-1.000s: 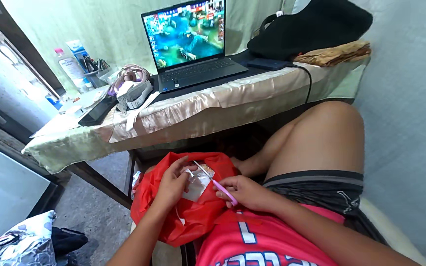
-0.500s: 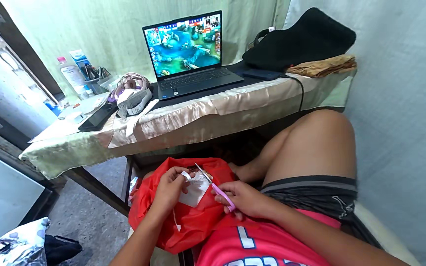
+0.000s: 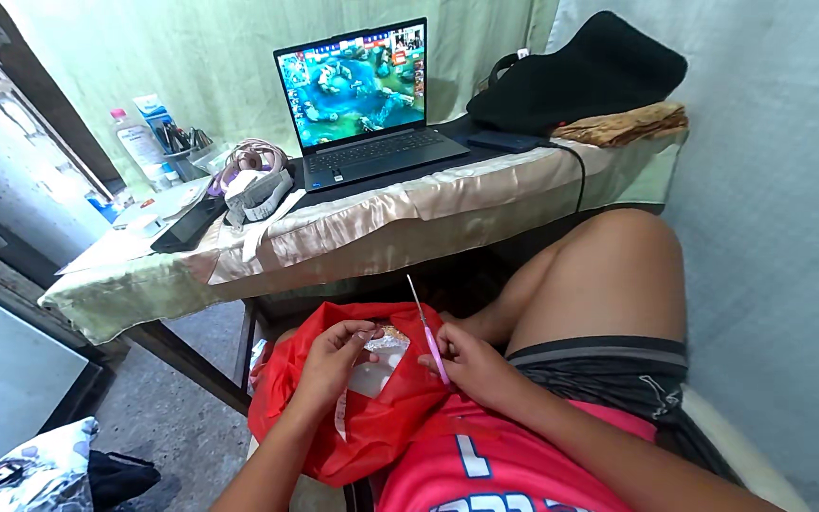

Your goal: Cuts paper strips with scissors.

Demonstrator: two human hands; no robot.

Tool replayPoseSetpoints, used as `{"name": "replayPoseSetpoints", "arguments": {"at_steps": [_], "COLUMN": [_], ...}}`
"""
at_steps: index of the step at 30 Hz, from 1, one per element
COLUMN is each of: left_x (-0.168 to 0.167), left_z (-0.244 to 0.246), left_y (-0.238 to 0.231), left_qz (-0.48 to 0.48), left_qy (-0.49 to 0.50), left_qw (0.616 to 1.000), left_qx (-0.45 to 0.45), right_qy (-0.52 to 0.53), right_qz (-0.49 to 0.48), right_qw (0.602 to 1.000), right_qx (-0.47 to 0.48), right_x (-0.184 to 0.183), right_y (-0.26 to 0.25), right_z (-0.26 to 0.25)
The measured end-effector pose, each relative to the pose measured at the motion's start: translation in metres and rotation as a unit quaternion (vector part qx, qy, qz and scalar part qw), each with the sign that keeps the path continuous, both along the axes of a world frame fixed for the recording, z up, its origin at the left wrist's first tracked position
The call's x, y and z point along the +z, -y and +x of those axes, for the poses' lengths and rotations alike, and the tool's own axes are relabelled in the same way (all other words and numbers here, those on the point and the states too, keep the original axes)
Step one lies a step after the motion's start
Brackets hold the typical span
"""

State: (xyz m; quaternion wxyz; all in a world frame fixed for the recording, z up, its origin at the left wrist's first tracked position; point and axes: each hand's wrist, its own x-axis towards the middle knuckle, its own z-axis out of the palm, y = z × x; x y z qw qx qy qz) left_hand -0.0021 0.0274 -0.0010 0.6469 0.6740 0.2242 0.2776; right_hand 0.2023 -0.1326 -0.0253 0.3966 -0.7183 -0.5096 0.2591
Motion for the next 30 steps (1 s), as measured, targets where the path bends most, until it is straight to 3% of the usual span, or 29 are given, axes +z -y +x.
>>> {"name": "replayPoseSetpoints", "arguments": {"at_steps": [18,30], "left_x": [-0.0015,-0.0009], "left_z": [0.0018,0.0010], "left_y": [0.0017,0.0003], "left_qz": [0.021,-0.006], "left_qy": [0.000,0.000], "left_qw": [1.000,1.000], "left_qx": [-0.002,0.001], "right_qy": [0.021,-0.011], "right_qz": [0.094,0.070], "right_qw": [0.995,0.997], "right_qx": [0.017,0.018], "right_x": [-0.0056,-0.0021], "right_y": [0.0007,0.0011], "right_z": [-0.0018,-0.0049]}}
